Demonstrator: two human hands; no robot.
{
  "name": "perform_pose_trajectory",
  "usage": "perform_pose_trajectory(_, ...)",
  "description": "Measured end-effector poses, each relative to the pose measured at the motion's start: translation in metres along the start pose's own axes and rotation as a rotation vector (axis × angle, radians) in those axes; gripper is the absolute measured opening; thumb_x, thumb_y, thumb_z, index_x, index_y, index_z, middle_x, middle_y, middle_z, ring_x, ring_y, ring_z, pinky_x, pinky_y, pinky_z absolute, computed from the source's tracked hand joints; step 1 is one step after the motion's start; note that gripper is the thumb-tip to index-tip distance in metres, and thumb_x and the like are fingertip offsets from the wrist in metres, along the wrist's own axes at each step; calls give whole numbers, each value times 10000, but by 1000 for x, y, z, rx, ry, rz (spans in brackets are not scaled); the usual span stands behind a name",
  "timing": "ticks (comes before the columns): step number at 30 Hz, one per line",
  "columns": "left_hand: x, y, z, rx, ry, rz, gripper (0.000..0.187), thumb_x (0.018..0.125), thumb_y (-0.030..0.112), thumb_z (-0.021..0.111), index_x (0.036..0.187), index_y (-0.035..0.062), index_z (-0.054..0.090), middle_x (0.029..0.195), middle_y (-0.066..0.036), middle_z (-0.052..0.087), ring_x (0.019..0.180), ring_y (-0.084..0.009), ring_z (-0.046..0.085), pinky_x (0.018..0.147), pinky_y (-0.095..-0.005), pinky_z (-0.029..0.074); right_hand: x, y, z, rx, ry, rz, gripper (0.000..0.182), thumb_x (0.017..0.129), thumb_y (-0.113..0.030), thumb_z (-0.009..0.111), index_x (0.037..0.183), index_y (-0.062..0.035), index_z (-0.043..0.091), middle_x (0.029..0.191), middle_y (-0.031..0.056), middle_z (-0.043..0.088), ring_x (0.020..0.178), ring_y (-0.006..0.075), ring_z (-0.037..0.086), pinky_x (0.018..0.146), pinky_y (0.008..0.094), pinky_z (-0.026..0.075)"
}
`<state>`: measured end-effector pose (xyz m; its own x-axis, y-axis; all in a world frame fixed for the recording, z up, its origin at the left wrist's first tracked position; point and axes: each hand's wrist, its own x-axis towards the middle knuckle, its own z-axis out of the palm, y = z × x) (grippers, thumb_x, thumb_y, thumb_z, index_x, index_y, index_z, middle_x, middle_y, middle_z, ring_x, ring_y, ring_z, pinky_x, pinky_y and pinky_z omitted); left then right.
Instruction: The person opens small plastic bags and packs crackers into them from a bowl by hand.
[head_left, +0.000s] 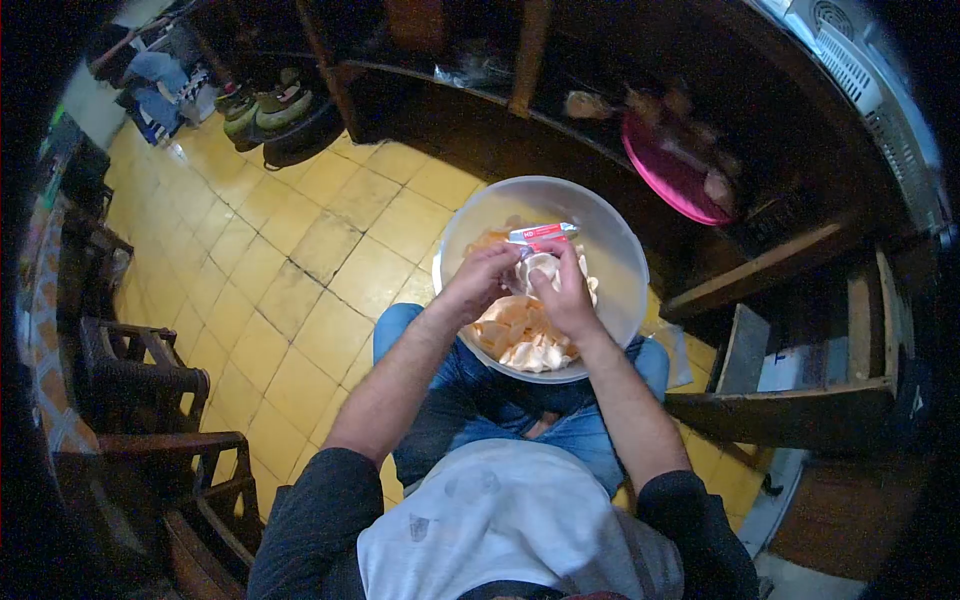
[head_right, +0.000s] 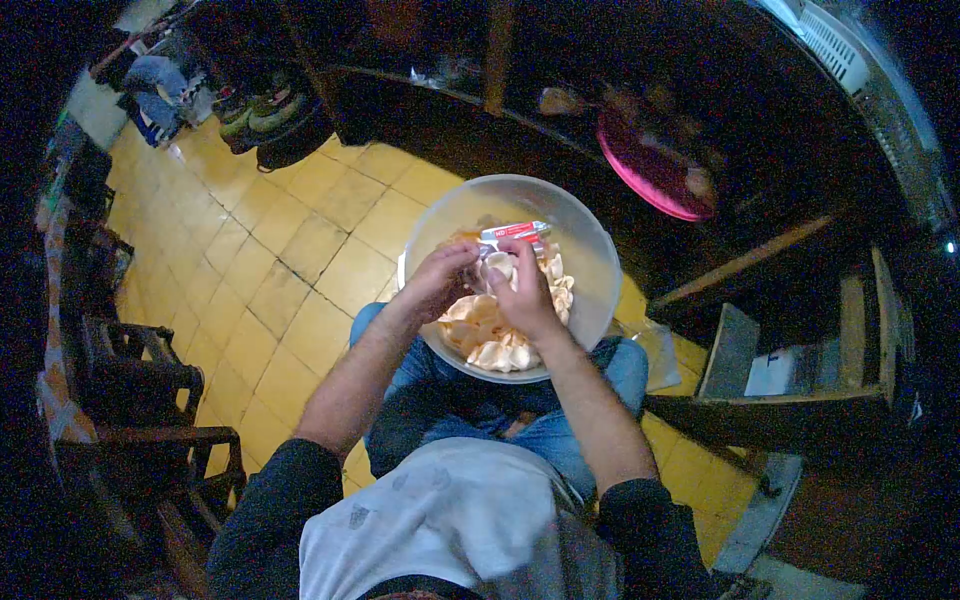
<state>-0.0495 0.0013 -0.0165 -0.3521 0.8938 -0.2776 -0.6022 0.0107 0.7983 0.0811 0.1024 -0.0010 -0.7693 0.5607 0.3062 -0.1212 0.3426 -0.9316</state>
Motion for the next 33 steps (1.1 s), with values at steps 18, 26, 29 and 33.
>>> perform_pose_trajectory(18, 0, -9, -3, 97, -17, 90, 214, 913, 153, 607, 1097, 53, 562, 968, -32, 584, 842, -113, 582, 741, -259, 519, -7, -8, 2, -449, 56, -232, 265, 716, -111, 719, 949, -46, 610, 1005, 163, 518, 951, 329, 553, 808, 414, 484)
perform_pose_trajectory(26, 1, -10, -5, 90, 2, 126, 231, 863, 56, 644, 1079, 48, 562, 988, -38, 591, 892, -136, 594, 800, -283, 538, -5, -9, 1, -460, 48, -180, 211, 753, -85, 687, 955, -52, 637, 923, 146, 600, 859, 307, 621, 753, 399, 515)
perform_pose_trajectory(29, -1, -9, -1, 198, -30, 212, 242, 862, 68, 649, 1086, 33, 564, 999, -54, 602, 908, -139, 601, 793, -277, 536, -4, 9, -2, -542, 56, -227, 198, 729, -94, 685, 912, -35, 637, 864, 129, 601, 727, 262, 623, 618, 348, 502)
perform_pose_trajectory(33, -4, -7, 8, 225, 17, 185, 256, 873, 94, 645, 1106, 24, 565, 1002, -66, 613, 889, -140, 608, 765, -264, 532, -4, 8, 0, -559, 95, -250, 188, 744, -108, 701, 903, -32, 637, 863, 113, 604, 734, 237, 629, 599, 337, 516)
